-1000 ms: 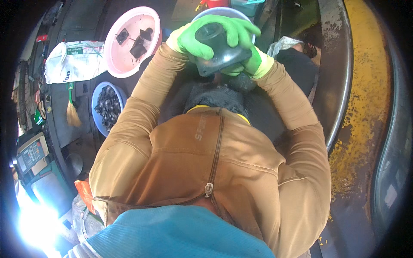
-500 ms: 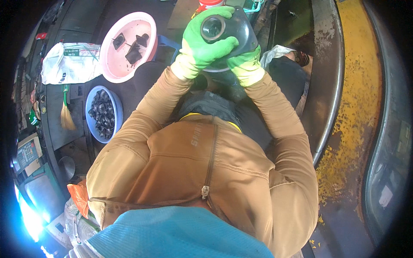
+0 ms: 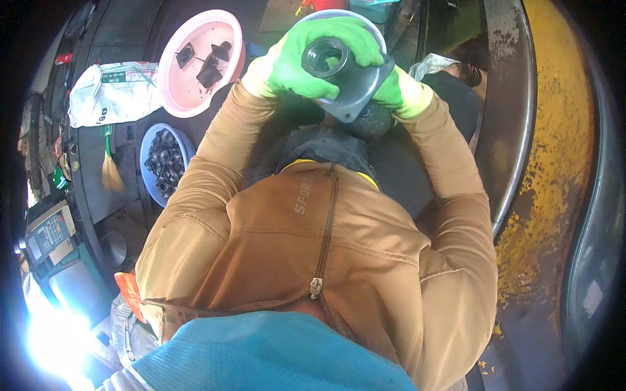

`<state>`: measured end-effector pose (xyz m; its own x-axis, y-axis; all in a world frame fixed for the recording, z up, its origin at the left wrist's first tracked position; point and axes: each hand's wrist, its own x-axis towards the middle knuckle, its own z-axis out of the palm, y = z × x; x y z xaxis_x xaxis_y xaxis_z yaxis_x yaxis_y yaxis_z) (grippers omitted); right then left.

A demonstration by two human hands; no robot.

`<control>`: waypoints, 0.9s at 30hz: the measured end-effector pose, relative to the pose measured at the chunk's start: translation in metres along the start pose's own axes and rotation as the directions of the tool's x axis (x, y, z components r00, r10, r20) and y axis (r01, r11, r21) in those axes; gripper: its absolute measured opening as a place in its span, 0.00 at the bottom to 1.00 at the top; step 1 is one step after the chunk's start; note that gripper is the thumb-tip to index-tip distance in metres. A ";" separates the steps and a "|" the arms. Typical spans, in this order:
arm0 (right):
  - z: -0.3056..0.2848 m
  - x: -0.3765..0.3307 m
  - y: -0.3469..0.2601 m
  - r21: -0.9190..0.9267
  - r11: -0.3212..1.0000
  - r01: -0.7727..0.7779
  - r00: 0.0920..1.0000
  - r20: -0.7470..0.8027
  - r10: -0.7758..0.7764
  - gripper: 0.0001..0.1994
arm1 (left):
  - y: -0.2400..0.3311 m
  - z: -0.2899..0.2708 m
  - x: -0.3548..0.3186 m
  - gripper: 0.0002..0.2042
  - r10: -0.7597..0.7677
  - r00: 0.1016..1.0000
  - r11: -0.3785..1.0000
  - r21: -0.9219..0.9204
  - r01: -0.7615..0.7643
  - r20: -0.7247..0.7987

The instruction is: The person repeatedly picks up dark metal parts from a white bucket, wipes them with a cloth, and places them into a pink basin. The process is repeated for multiple parts in a workshop setting.

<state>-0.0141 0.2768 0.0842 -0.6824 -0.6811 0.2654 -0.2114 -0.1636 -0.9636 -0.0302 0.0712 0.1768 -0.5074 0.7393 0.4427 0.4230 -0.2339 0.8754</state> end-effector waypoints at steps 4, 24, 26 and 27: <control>0.014 -0.005 0.006 -0.047 0.955 -0.292 0.947 0.123 0.296 0.29 | -0.021 0.003 0.001 0.24 0.089 0.987 0.942 -0.334 -0.040 0.132; -0.003 0.036 -0.028 0.485 0.855 -0.184 0.756 -0.486 0.438 0.13 | -0.030 0.008 -0.017 0.24 -0.186 0.805 0.945 0.123 0.304 -0.563; -0.006 0.036 -0.027 0.602 0.796 -0.068 0.764 -0.482 0.429 0.13 | -0.021 0.011 -0.017 0.31 -0.130 0.772 0.936 0.180 0.303 -0.622; -0.008 0.035 -0.026 0.640 0.767 -0.036 0.799 -0.443 0.407 0.13 | -0.020 0.010 -0.017 0.32 -0.187 0.741 0.964 0.024 0.264 -0.645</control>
<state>-0.0380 0.2627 0.1190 -0.9411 -0.2946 -0.1662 0.3105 -0.5578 -0.7697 -0.0224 0.0693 0.1502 -0.9393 0.1842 0.2894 0.2916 -0.0155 0.9564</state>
